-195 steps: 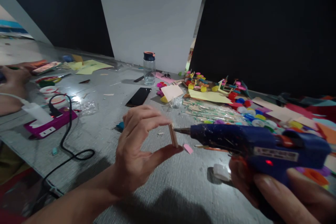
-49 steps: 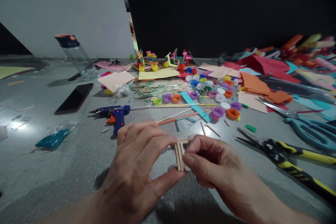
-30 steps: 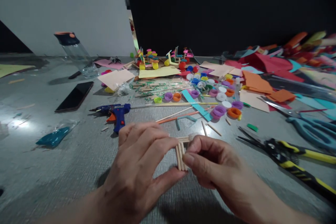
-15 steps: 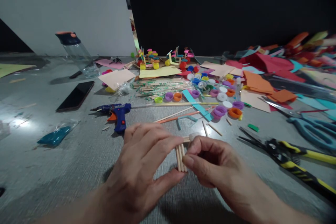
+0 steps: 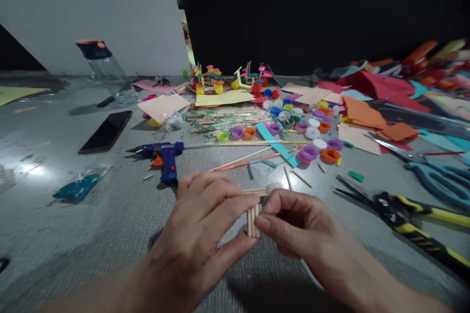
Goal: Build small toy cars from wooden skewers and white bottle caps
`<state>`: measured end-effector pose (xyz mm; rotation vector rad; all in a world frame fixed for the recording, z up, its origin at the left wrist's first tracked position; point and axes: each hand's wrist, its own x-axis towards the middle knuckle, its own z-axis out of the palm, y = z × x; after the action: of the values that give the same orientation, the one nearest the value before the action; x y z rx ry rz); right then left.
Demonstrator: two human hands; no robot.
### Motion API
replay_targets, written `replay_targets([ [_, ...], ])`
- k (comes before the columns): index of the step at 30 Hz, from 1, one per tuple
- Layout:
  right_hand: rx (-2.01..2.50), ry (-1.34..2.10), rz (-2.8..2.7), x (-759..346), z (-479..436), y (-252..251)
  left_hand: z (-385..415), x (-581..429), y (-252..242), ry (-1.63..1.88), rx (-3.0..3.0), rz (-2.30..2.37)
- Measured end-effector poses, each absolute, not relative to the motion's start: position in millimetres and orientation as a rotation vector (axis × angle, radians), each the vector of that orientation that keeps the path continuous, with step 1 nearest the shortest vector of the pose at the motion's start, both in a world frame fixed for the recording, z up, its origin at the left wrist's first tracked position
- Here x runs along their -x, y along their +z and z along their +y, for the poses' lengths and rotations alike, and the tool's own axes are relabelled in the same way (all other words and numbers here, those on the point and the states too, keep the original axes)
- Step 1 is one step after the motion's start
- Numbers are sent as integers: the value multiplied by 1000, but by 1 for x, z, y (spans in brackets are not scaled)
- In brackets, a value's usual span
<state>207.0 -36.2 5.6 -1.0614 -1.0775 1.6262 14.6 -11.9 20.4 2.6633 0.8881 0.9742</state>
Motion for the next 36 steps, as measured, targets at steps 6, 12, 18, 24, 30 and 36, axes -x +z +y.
replay_targets([
  [6,1125,1599,-1131,-213,-38,6,-11,-14,20,1002,-2677,883],
  [12,1159,1509,-1158,-218,-38,9,-10,-12,18,1033,-2681,878],
  [18,1087,1562,-1182,-213,-37,13,-11,-15,20,1031,-2629,861],
  [24,1080,1572,-1224,-212,-37,10,-10,-17,17,1050,-2649,875],
  [30,1177,1487,-1274,-220,-34,10,-9,-15,16,1018,-2666,941],
  [36,1098,1516,-1348,-218,-39,7,-7,-14,18,1076,-2701,988],
])
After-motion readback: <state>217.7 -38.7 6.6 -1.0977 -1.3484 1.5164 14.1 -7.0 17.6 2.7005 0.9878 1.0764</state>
